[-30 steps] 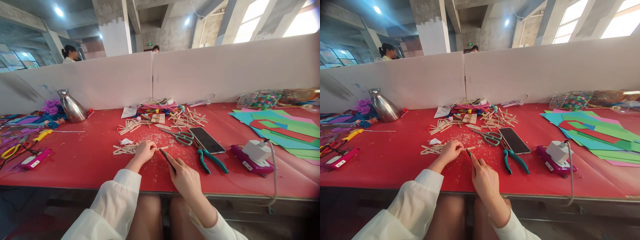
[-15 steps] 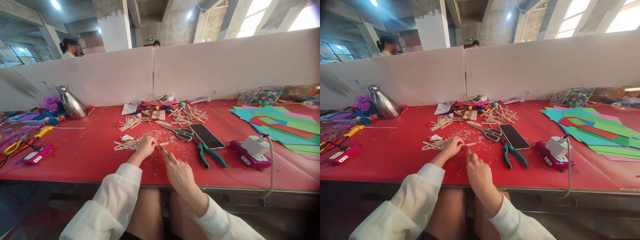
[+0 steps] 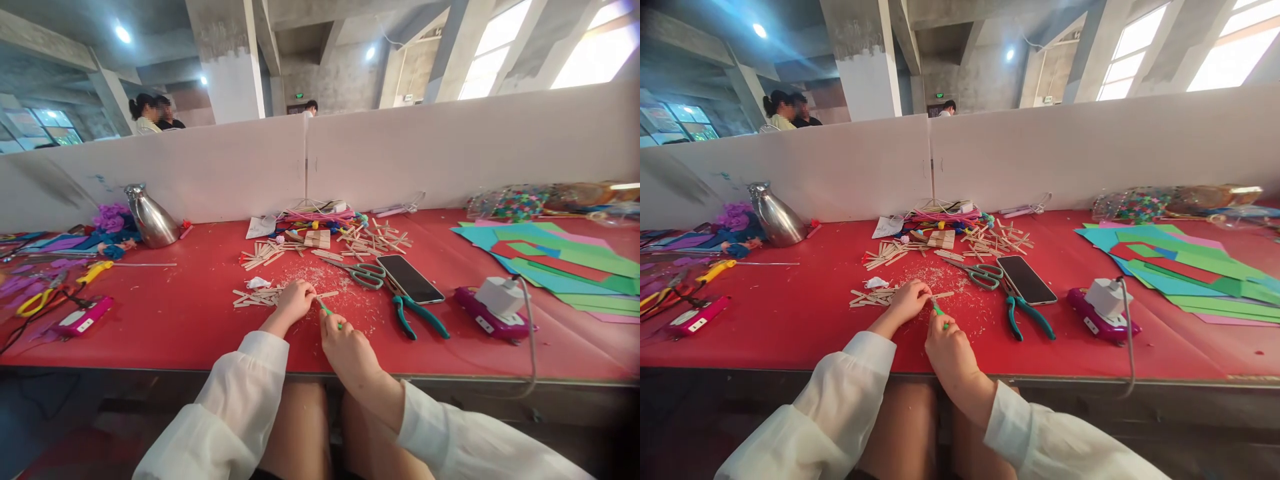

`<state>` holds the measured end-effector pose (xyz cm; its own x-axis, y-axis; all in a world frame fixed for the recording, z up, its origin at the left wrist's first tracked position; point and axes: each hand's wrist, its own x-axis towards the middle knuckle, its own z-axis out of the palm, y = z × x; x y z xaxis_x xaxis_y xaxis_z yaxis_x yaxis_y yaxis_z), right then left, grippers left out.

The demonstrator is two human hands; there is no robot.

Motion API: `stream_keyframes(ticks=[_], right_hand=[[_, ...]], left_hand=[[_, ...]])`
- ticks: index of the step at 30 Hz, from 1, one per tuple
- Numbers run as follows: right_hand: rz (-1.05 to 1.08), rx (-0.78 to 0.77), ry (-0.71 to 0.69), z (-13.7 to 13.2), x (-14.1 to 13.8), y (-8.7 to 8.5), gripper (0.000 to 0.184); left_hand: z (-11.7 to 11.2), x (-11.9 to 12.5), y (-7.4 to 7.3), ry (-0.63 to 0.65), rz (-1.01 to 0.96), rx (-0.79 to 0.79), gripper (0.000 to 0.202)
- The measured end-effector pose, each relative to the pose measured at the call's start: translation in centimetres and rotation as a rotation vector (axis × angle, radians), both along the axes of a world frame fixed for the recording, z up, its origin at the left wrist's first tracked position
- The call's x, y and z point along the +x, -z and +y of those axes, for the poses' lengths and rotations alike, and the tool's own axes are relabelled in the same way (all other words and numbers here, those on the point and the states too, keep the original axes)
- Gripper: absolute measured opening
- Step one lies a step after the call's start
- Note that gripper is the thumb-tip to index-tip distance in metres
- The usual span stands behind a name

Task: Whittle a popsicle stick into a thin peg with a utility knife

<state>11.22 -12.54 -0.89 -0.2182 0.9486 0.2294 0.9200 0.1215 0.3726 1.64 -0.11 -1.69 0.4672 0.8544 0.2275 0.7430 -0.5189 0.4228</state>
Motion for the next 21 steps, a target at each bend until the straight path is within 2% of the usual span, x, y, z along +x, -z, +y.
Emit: stream_keyframes(ticks=[8,21], right_hand=[[-0.046,0.013,-0.008,-0.1,0.47,0.14,0.046],[-0.078,0.042,-0.031,-0.26,0.95,0.05,0.046]], left_hand=[[0.28,-0.08,0.54,0.009,-0.019,0.004,0.014],[0.08,-0.16,0.46,0.013,-0.041,0.01,0.015]])
